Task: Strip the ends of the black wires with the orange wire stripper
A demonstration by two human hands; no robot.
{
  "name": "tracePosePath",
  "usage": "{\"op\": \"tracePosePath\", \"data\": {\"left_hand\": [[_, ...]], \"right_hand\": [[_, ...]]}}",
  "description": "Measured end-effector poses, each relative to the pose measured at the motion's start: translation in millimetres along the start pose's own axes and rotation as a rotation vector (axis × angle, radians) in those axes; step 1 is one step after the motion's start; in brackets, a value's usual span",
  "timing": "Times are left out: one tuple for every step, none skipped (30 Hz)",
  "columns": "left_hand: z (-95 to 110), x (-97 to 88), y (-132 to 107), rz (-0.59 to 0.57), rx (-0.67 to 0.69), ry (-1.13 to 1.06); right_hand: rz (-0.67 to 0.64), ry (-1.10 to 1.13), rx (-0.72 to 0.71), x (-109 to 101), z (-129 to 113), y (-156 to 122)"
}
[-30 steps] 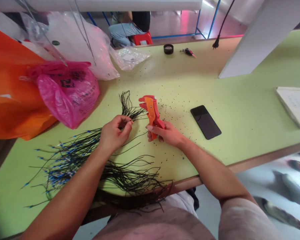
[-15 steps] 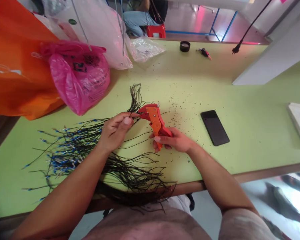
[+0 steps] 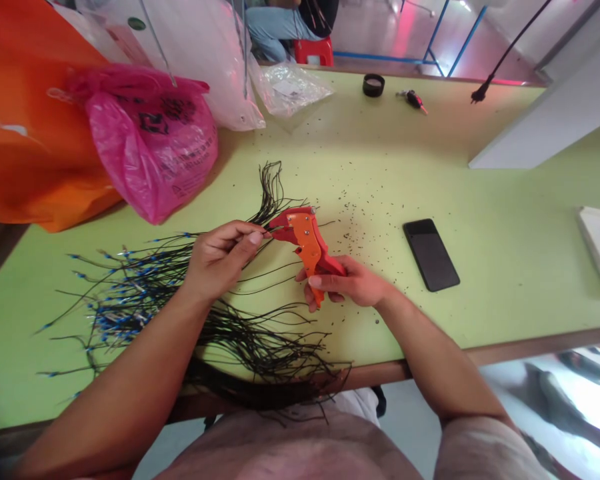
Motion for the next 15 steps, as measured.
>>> {"op": "tracePosePath", "data": {"left_hand": [[0.2,-0.5,-0.6,0.001,0.004,0.021],[0.3,-0.8,-1.2,0.004,0.008,0.036],[0.6,-1.0,-1.6,0.007,0.011,0.046],[1.2,-0.9,-2.0,0.008,0.015,0.050],[2.2,-0.5,-2.2,0.008,0.020,0.053],[3.5,0.1,-2.3,0.008,0.025,0.055],[4.9,0.8,-2.5,0.005,0.028,0.058],[6.5,1.7,-2.6,0.000,0.031,0.061],[8.0,2.5,-2.7,-0.005,0.033,0.065],[9.5,3.0,-2.8,-0.009,0.036,0.072],[11.0,3.3,-3.0,-0.013,0.042,0.083],[12.5,3.4,-3.2,-0.016,0.052,0.098],[14.0,3.1,-3.5,-0.017,0.065,0.114],[15.4,2.6,-3.9,-0.016,0.079,0.131],[16.9,2.0,-4.3,-0.015,0.093,0.147]], "right_hand": [[-0.003,-0.006,0.007,0.3,0.2,-0.1],[-0.007,-0.013,0.012,0.7,0.2,-0.3],[-0.009,-0.022,0.015,1.0,-0.1,-0.6],[-0.010,-0.030,0.017,1.3,-0.5,-0.9],[-0.009,-0.039,0.018,1.7,-0.9,-1.1],[-0.009,-0.047,0.021,2.2,-1.4,-1.2],[-0.005,-0.056,0.026,2.8,-1.7,-1.2],[-0.004,-0.065,0.031,3.7,-1.9,-1.0],[-0.002,-0.072,0.037,4.8,-2.1,-0.7],[0.004,-0.078,0.044,5.8,-2.1,-0.3],[0.011,-0.084,0.051,6.8,-2.1,0.3],[0.020,-0.088,0.058,7.6,-2.1,0.8],[0.032,-0.091,0.064,8.3,-2.1,1.3],[0.046,-0.092,0.070,8.8,-2.0,1.8],[0.061,-0.092,0.077,9.0,-1.8,2.1]]}}
Point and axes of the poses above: each hand's wrist, its own y-axis towards the middle knuckle, its own x-axis out of the palm, z = x × y, the point moved 6 cm from there along y, towards the middle knuckle
